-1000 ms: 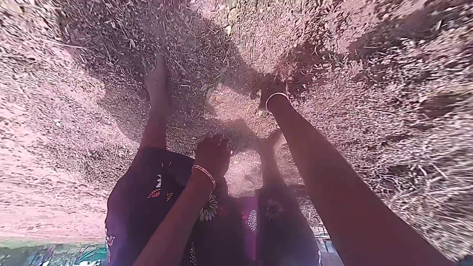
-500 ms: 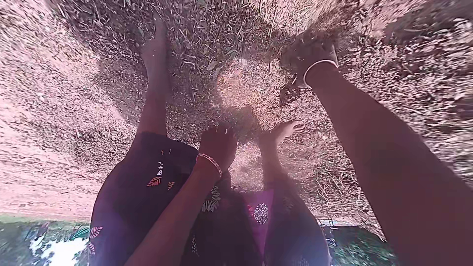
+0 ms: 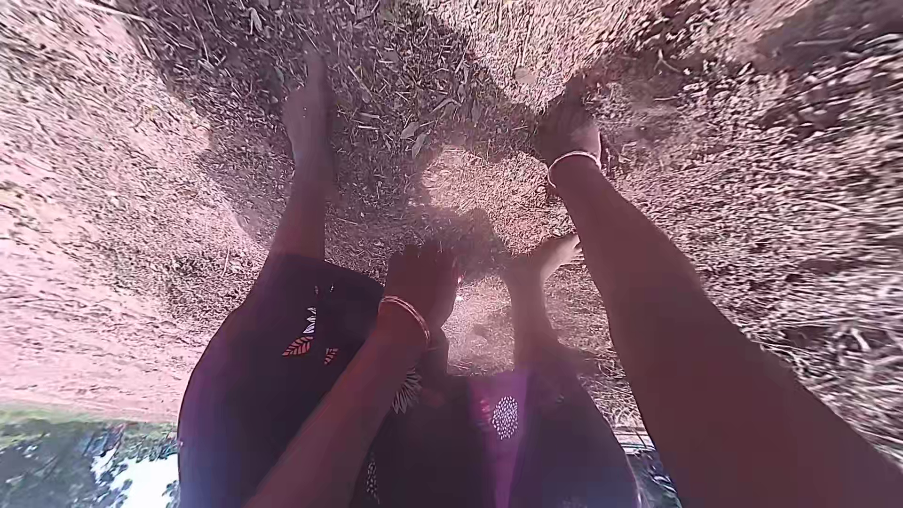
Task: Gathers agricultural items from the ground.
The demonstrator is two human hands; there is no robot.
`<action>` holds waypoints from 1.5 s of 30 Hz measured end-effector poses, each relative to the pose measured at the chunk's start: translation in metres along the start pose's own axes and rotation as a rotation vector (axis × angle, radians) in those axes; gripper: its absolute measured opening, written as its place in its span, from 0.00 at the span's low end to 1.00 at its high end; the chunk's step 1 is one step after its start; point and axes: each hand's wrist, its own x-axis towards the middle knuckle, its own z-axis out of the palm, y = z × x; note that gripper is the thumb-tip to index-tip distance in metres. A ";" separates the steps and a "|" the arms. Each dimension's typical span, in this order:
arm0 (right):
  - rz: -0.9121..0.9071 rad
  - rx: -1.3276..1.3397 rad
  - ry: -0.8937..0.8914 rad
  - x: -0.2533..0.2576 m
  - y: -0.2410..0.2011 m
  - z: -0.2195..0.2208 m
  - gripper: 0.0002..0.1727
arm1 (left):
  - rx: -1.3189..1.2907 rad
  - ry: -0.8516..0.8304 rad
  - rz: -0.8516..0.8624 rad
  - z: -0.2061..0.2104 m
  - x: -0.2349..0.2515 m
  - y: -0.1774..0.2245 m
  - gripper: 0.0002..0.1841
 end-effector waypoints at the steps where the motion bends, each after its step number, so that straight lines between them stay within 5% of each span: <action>1: 0.026 0.090 -0.024 -0.004 -0.001 -0.001 0.26 | -0.015 0.017 0.006 -0.003 -0.003 0.001 0.24; 5: 0.302 0.460 -0.083 -0.017 -0.008 -0.018 0.45 | -0.050 0.086 0.022 -0.020 -0.010 -0.001 0.23; 11: 0.148 0.264 0.110 -0.011 0.007 0.008 0.32 | -0.056 0.067 0.045 -0.011 -0.010 -0.008 0.23; 15: 0.292 0.291 0.066 -0.001 -0.007 0.020 0.52 | -0.052 -0.027 0.002 -0.010 -0.006 -0.009 0.24; 20: 0.309 0.362 0.028 -0.005 -0.007 0.015 0.39 | -0.030 0.062 0.033 0.005 -0.005 -0.010 0.23; 25: 0.053 -0.031 0.030 -0.014 0.009 0.002 0.28 | -0.015 0.069 0.049 0.007 -0.004 -0.004 0.24; 31: 0.167 0.029 -0.063 -0.023 0.021 0.030 0.56 | -0.029 0.114 0.061 0.013 -0.003 -0.002 0.22; 38: 0.237 0.077 -0.118 -0.017 0.009 0.013 0.35 | 0.009 0.076 0.039 0.015 0.001 -0.001 0.23; 43: 0.139 0.111 -0.187 -0.027 0.022 0.019 0.34 | 0.002 0.108 0.062 0.008 -0.007 0.000 0.23; 45: 0.130 0.048 -0.172 -0.030 0.019 0.035 0.44 | 0.001 0.116 0.068 0.007 -0.008 0.001 0.23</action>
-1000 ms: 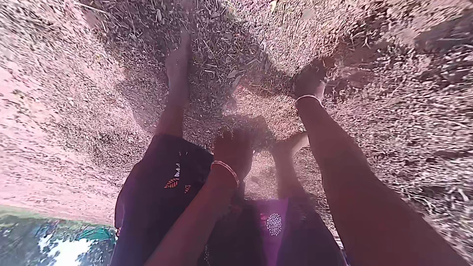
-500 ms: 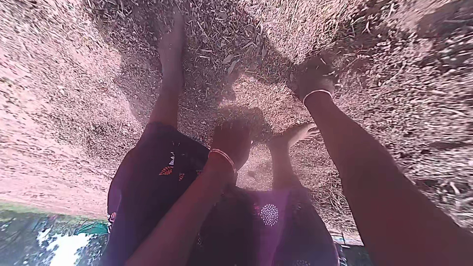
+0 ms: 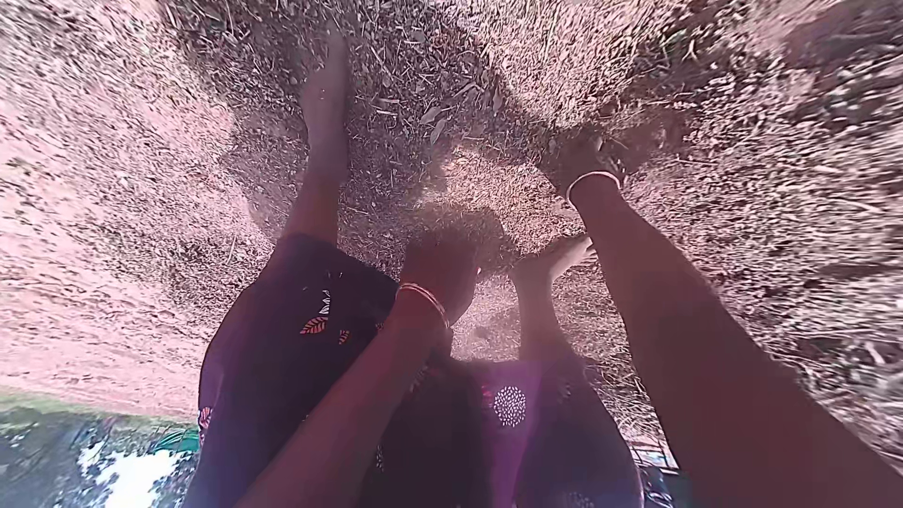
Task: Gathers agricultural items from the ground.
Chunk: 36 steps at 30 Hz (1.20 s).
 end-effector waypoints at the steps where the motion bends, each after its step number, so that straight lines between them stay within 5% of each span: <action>1: 0.038 -0.016 -0.004 -0.001 -0.004 0.007 0.49 | 0.005 -0.006 -0.002 0.000 -0.001 0.001 0.23; 6: 0.067 0.067 -0.008 0.006 -0.022 0.009 0.48 | 0.015 -0.002 0.005 0.000 0.000 -0.002 0.23; 12: -0.043 0.207 -0.030 -0.005 0.008 -0.004 0.52 | 0.003 -0.029 -0.022 0.003 0.005 0.003 0.24; 21: 0.202 0.704 0.047 0.006 -0.029 -0.003 0.55 | -0.014 -0.028 -0.019 0.002 0.006 0.003 0.24; 25: -0.015 1.041 -0.015 0.005 0.006 -0.005 0.42 | -0.044 -0.052 -0.009 0.015 0.011 0.005 0.23; 28: 0.065 1.375 0.081 0.005 -0.009 -0.005 0.30 | -0.079 -0.116 -0.057 0.020 0.017 0.002 0.23; 31: 0.176 1.377 0.246 0.007 -0.044 -0.008 0.38 | -0.080 -0.104 -0.084 0.023 0.020 0.001 0.23; 36: -0.160 1.240 -0.006 -0.005 -0.037 -0.018 0.32 | -0.052 -0.154 -0.074 0.026 0.020 0.006 0.24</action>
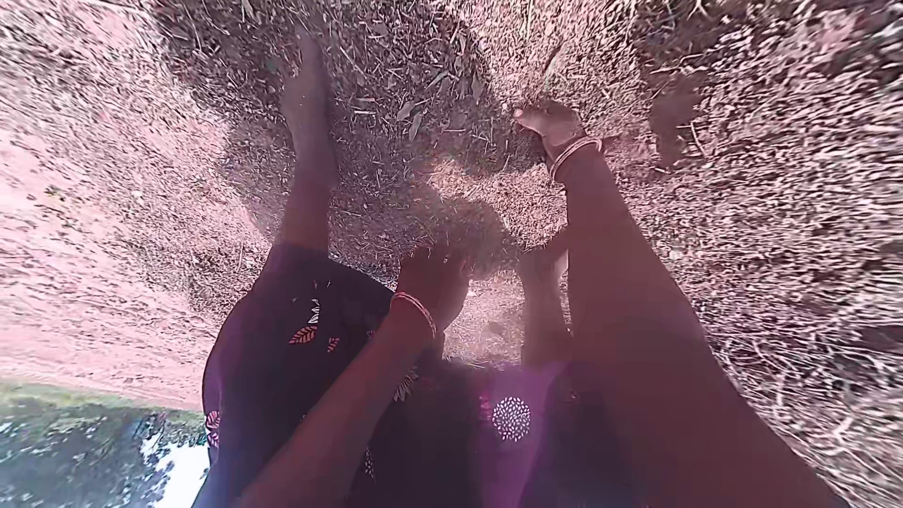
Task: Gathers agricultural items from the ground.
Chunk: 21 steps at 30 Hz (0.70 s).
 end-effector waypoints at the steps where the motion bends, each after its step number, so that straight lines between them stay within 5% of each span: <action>1: -0.009 0.001 -0.100 -0.011 -0.005 -0.003 0.30 | 0.005 -0.022 -0.007 0.002 0.000 0.001 0.24; 6: -0.104 0.214 -0.458 -0.073 -0.042 0.015 0.23 | 0.018 -0.051 -0.072 0.002 0.000 0.003 0.25; 8: -0.142 0.245 -0.514 -0.084 -0.056 0.019 0.27 | 0.012 -0.056 -0.094 -0.002 -0.001 0.004 0.25; 11: -0.200 0.002 -0.331 -0.073 -0.064 0.019 0.36 | 0.035 -0.052 -0.081 -0.007 -0.004 0.005 0.26; 13: -0.200 0.087 -0.309 -0.064 -0.058 0.018 0.42 | 0.039 -0.036 -0.069 -0.009 -0.006 0.005 0.25; 16: -0.196 0.169 -0.140 -0.066 -0.053 0.015 0.40 | 0.055 -0.024 -0.079 -0.012 -0.008 0.003 0.25; 21: -0.121 -0.143 0.166 -0.056 -0.032 0.007 0.38 | 0.075 0.012 -0.050 -0.014 -0.012 0.004 0.25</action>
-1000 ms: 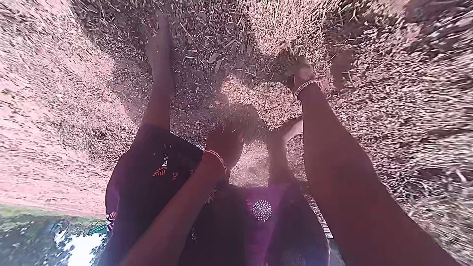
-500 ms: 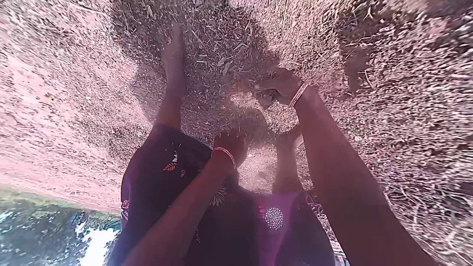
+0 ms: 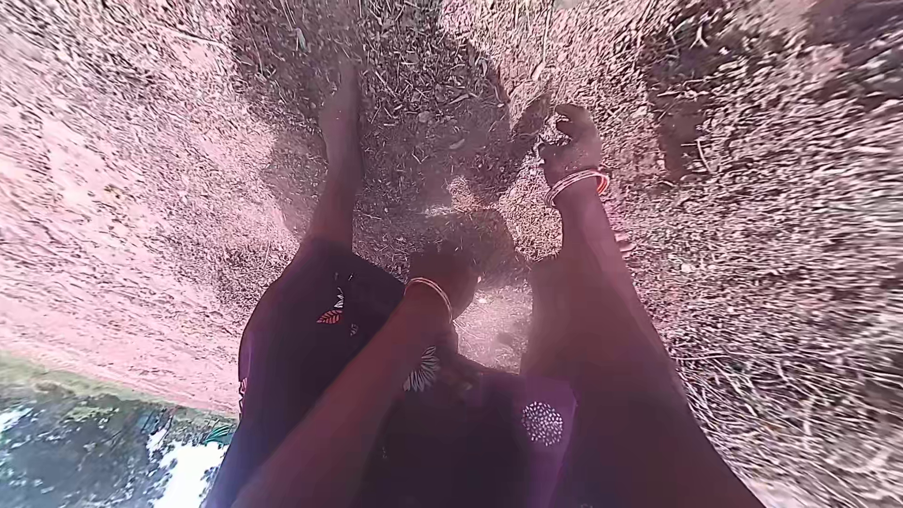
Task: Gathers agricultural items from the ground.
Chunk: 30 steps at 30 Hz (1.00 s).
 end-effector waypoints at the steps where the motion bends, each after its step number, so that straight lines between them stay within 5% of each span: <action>1: -0.002 -0.082 0.025 0.002 0.002 -0.002 0.37 | -0.005 0.000 0.002 -0.001 0.000 0.000 0.25; 8: -0.109 -0.139 0.125 0.031 -0.022 0.012 0.32 | -0.026 -0.023 0.004 -0.003 -0.003 0.000 0.26; 10: -0.148 -0.169 0.071 0.043 -0.035 0.018 0.34 | -0.021 -0.012 0.005 -0.004 -0.004 -0.001 0.26; 12: -0.258 -0.107 -0.035 0.045 -0.045 0.018 0.25 | -0.022 -0.007 -0.002 -0.008 -0.004 -0.002 0.26; 15: -0.413 0.273 -0.063 0.036 -0.043 0.006 0.14 | -0.047 0.091 0.017 -0.010 -0.009 -0.007 0.25; 18: -0.327 0.213 0.109 0.024 -0.044 -0.021 0.18 | -0.130 0.235 0.044 -0.018 -0.015 -0.012 0.23; 21: -0.291 0.185 0.172 0.000 -0.050 -0.041 0.24 | -0.491 0.438 0.110 -0.021 -0.020 -0.021 0.21; 23: -0.427 0.220 -0.090 -0.032 -0.061 -0.050 0.22 | -0.986 0.586 0.161 -0.018 -0.021 -0.024 0.24; 26: -0.550 0.238 -0.570 -0.071 -0.086 -0.036 0.19 | -1.657 0.510 0.193 -0.031 -0.024 -0.035 0.25; 30: -0.607 -0.204 -0.310 -0.069 -0.120 0.045 0.15 | -1.959 0.661 0.232 -0.047 -0.015 -0.050 0.21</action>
